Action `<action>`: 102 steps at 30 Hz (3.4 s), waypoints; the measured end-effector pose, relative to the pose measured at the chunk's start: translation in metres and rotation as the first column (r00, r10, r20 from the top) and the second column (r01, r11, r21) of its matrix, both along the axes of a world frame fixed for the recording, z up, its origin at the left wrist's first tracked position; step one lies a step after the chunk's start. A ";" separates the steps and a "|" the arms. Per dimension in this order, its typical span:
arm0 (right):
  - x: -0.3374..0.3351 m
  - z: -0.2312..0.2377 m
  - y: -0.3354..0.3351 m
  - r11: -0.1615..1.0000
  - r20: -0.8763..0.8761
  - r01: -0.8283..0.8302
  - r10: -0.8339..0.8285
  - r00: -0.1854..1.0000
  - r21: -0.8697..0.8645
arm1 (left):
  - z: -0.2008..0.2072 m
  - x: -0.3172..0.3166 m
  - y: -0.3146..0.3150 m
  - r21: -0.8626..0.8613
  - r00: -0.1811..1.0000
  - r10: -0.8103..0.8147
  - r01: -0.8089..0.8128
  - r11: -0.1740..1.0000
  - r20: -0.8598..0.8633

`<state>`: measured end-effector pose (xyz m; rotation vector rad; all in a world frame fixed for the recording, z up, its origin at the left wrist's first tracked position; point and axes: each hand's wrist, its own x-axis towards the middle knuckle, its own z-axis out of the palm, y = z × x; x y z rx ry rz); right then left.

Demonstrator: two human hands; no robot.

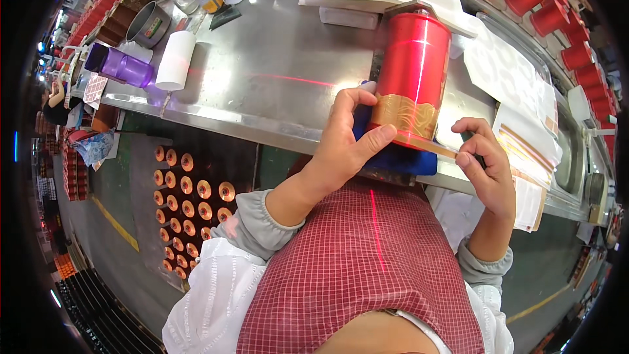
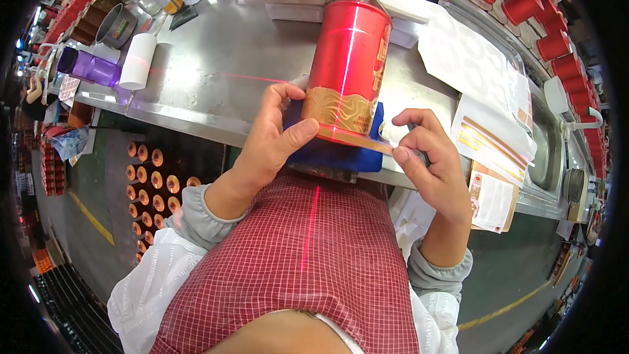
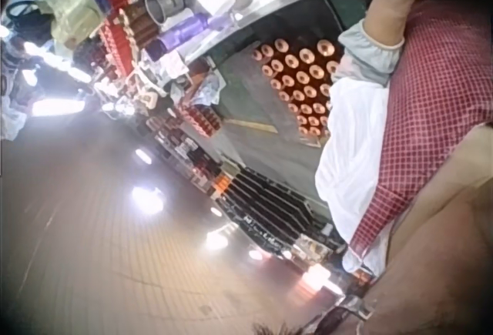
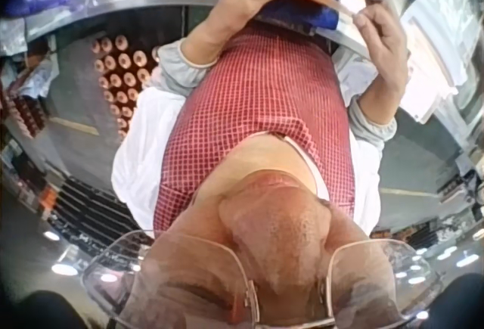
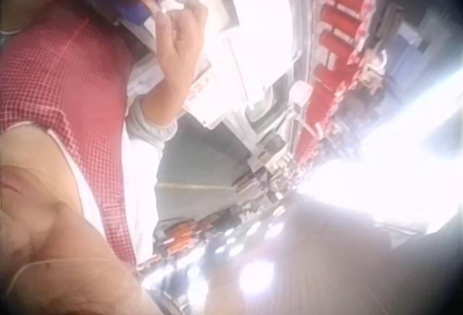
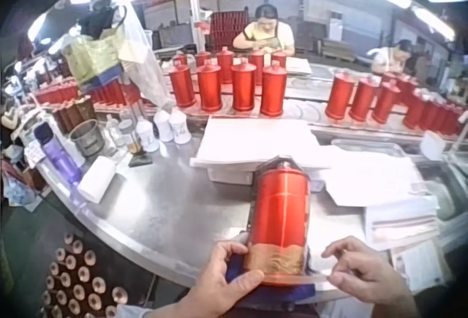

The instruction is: The person applies gold decorative labels to red cylindrical metal containers. They peel the labels from backing sheets, align them on the container body, and smooth them down using a green plastic scraper tool. The person also applies a smaller gold label to the top rim of the container and wipes the surface with a white cloth.

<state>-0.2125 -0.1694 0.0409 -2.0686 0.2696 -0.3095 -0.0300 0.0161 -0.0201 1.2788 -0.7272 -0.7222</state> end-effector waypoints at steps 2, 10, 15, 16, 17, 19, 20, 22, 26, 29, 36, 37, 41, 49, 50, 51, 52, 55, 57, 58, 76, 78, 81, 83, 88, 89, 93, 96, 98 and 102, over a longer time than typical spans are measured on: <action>-0.001 0.000 0.000 1.000 -0.005 0.003 -0.003 1.000 0.011 | 0.000 0.000 0.000 0.004 1.000 0.001 -0.001 1.000 0.012; 0.000 0.000 0.000 0.998 -0.048 0.012 -0.009 0.999 0.055 | -0.001 -0.010 0.004 -0.231 0.980 0.133 -0.164 0.959 -0.147; 0.000 -0.006 -0.004 0.994 -0.031 -0.025 0.029 0.999 0.107 | 0.002 -0.007 0.022 -0.282 0.592 0.294 -0.116 0.952 0.751; -0.001 -0.006 -0.005 0.992 -0.038 -0.034 0.038 0.999 0.118 | 0.000 -0.007 0.021 -0.294 0.567 0.294 -0.094 0.951 0.769; -0.002 -0.007 -0.006 0.991 -0.040 -0.041 0.046 0.998 0.131 | 0.000 -0.005 0.019 -0.302 0.540 0.291 -0.069 0.951 0.790; -0.004 -0.006 -0.008 0.987 -0.041 -0.055 0.062 0.997 0.151 | 0.001 -0.003 0.017 -0.308 0.500 0.284 -0.036 0.951 0.818; -0.006 -0.007 -0.010 0.985 -0.040 -0.060 0.067 0.997 0.161 | 0.004 -0.001 0.018 -0.295 0.472 0.264 -0.010 0.956 0.841; -0.009 -0.007 -0.012 0.982 -0.047 -0.049 0.059 0.997 0.185 | 0.010 0.003 0.016 -0.267 0.414 0.225 0.046 0.963 0.882; -0.014 -0.012 -0.015 0.972 -0.057 -0.021 0.036 0.998 0.233 | 0.021 0.009 0.005 -0.268 0.380 0.196 0.147 0.952 0.904; -0.015 -0.016 -0.015 0.968 -0.053 -0.012 0.026 0.998 0.252 | 0.026 0.012 -0.001 -0.251 0.322 0.169 0.235 0.939 0.932; -0.016 -0.018 -0.013 0.948 -0.067 0.037 -0.017 0.998 0.317 | 0.027 0.009 -0.016 -0.135 0.294 0.060 0.243 0.961 0.954; -0.016 -0.018 -0.014 0.951 -0.055 0.029 -0.012 0.998 0.308 | 0.021 0.009 -0.017 -0.189 0.451 0.083 0.195 0.962 0.889; -0.018 -0.012 -0.020 0.967 0.003 -0.024 0.024 1.000 0.252 | -0.007 0.009 -0.013 -0.303 0.628 0.184 0.087 0.949 0.756; -0.032 -0.025 -0.023 0.937 -0.046 0.100 -0.089 0.995 0.334 | 0.016 0.016 0.001 -0.250 0.194 0.205 0.250 0.935 0.959; -0.033 -0.027 -0.022 0.937 -0.044 0.103 -0.094 0.995 0.334 | 0.018 0.017 -0.001 -0.249 0.161 0.211 0.279 0.927 0.964; -0.033 -0.028 -0.021 0.937 -0.042 0.106 -0.098 0.994 0.333 | 0.020 0.019 -0.004 -0.253 0.115 0.228 0.315 0.915 0.967; -0.033 -0.028 -0.021 0.937 -0.040 0.110 -0.102 0.994 0.332 | 0.022 0.021 -0.006 -0.232 0.090 0.214 0.348 0.908 0.973; -0.034 -0.027 -0.020 0.925 -0.041 0.130 -0.124 0.991 0.356 | 0.027 0.024 -0.013 -0.199 0.004 0.217 0.416 0.887 0.976; -0.036 -0.023 -0.020 0.933 -0.022 0.127 -0.127 0.992 0.336 | 0.027 0.023 -0.018 -0.213 -0.077 0.268 0.417 0.884 0.960; -0.037 -0.021 -0.021 0.937 -0.013 0.126 -0.129 0.992 0.325 | 0.028 0.023 -0.019 -0.198 -0.101 0.262 0.415 0.888 0.960; -0.040 -0.028 -0.019 0.916 -0.039 0.159 -0.156 0.987 0.368 | 0.022 0.027 -0.023 -0.153 -0.061 0.198 0.430 0.890 0.978; -0.038 -0.029 -0.020 0.910 -0.051 0.147 -0.138 0.989 0.387 | 0.024 0.024 -0.022 -0.138 -0.061 0.180 0.424 0.895 0.982; -0.036 -0.035 -0.022 0.908 -0.034 0.142 -0.140 0.990 0.394 | 0.031 0.021 -0.034 -0.124 -0.152 0.222 0.480 0.868 0.963; -0.034 -0.036 -0.022 0.901 -0.043 0.151 -0.146 0.988 0.407 | 0.033 0.023 -0.036 -0.107 -0.147 0.203 0.492 0.864 0.968; -0.034 -0.033 -0.022 0.912 -0.019 0.128 -0.131 0.991 0.389 | 0.026 0.027 -0.019 -0.116 -0.054 0.151 0.410 0.905 0.987; -0.033 -0.032 -0.023 0.915 -0.021 0.118 -0.120 0.993 0.385 | 0.023 0.027 -0.015 -0.106 -0.029 0.127 0.389 0.915 0.991; -0.029 -0.037 -0.023 0.901 -0.045 0.132 -0.124 0.991 0.413 | 0.024 0.024 -0.025 -0.134 0.021 0.140 0.462 0.877 0.990; -0.029 -0.038 -0.022 0.900 -0.041 0.135 -0.130 0.991 0.414 | 0.029 0.024 -0.035 -0.084 -0.084 0.146 0.507 0.858 0.986; -0.030 -0.038 -0.021 0.905 -0.024 0.132 -0.134 0.991 0.404 | 0.026 0.025 -0.034 -0.153 -0.034 0.194 0.487 0.860 0.980; -0.027 -0.036 -0.023 0.913 -0.041 0.121 -0.114 0.993 0.389 | 0.021 0.030 -0.014 -0.125 0.056 0.112 0.419 0.900 0.992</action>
